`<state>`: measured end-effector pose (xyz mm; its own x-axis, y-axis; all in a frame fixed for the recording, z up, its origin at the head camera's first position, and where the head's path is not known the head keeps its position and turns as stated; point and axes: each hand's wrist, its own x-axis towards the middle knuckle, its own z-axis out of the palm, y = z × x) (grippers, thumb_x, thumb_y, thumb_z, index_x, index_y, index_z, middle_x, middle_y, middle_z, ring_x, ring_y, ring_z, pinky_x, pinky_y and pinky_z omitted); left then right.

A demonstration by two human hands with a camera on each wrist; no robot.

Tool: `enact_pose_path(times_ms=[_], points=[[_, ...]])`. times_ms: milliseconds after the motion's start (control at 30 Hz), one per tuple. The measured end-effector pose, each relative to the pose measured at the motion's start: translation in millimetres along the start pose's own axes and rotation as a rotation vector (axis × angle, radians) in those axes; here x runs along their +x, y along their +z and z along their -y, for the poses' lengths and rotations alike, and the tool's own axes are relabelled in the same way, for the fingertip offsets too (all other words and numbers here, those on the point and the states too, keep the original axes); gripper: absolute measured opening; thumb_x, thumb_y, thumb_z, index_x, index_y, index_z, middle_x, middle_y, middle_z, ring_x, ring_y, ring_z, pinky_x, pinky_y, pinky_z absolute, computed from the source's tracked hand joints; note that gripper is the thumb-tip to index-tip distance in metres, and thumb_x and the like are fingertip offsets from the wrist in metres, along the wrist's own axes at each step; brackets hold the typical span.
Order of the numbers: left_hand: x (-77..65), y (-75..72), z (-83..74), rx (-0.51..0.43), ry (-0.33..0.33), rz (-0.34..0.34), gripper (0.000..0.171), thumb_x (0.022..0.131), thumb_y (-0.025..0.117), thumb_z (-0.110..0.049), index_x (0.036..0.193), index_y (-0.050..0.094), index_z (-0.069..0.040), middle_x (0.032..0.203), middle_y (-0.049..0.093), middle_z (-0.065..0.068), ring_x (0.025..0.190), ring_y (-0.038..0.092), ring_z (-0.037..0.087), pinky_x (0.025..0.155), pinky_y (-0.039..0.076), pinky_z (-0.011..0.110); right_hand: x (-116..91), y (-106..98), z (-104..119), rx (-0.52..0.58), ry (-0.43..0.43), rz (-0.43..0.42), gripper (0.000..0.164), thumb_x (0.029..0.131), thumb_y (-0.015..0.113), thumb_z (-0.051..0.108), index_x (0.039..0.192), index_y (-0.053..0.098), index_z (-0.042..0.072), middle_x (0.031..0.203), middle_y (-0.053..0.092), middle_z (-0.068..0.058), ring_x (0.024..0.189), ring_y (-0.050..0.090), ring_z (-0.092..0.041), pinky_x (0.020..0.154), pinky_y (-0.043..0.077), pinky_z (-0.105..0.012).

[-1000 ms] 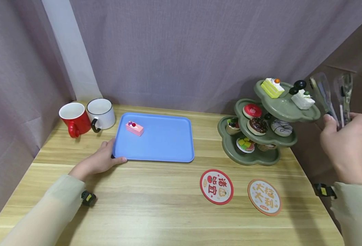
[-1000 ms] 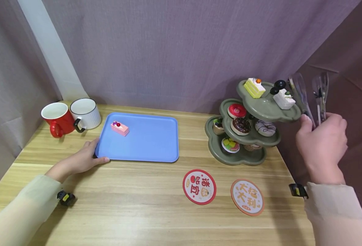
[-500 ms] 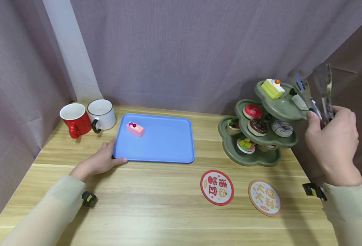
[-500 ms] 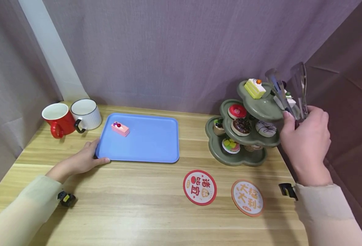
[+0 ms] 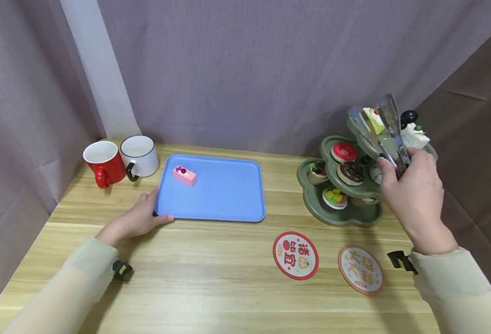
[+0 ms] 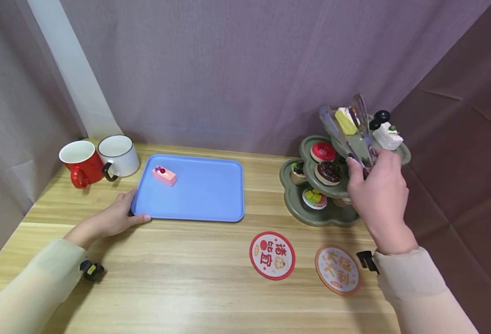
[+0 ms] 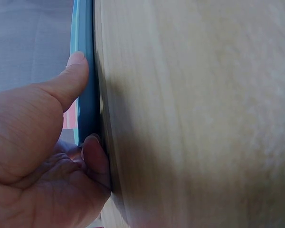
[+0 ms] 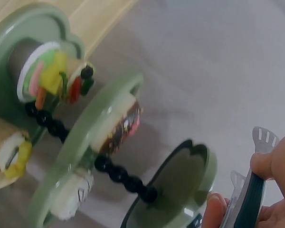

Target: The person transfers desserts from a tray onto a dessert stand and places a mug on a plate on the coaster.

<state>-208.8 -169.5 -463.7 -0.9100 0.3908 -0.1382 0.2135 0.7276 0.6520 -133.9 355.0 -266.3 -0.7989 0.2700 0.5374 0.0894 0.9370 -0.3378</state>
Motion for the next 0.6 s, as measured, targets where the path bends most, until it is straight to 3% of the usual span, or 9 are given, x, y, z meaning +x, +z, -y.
enact_pose_path(times_ms=[333,600], points=[[-0.1,0.1,1.4,0.004,-0.003,0.002,0.102,0.090,0.067,-0.042,0.149,0.003,0.012,0.133,0.030,0.036,0.120,0.035,0.042,0.105,0.028,0.060,-14.1,26.7,15.9,0.016,-0.065,0.074,0.055,0.095,0.057,0.037,0.128,0.048,-0.006,0.111,0.050,-0.026,0.090,0.049,-0.048,0.069,0.036,-0.064],[1.1,0.7,1.9,0.005,-0.011,0.004,0.103,0.090,0.066,-0.044,0.149,0.003,0.011,0.133,0.030,0.036,0.121,0.036,0.043,0.105,0.027,0.060,-22.4,51.9,27.8,0.034,-0.127,0.125,0.054,0.094,0.061,0.034,0.127,0.049,-0.007,0.110,0.052,-0.027,0.089,0.053,-0.047,0.069,0.039,-0.061]])
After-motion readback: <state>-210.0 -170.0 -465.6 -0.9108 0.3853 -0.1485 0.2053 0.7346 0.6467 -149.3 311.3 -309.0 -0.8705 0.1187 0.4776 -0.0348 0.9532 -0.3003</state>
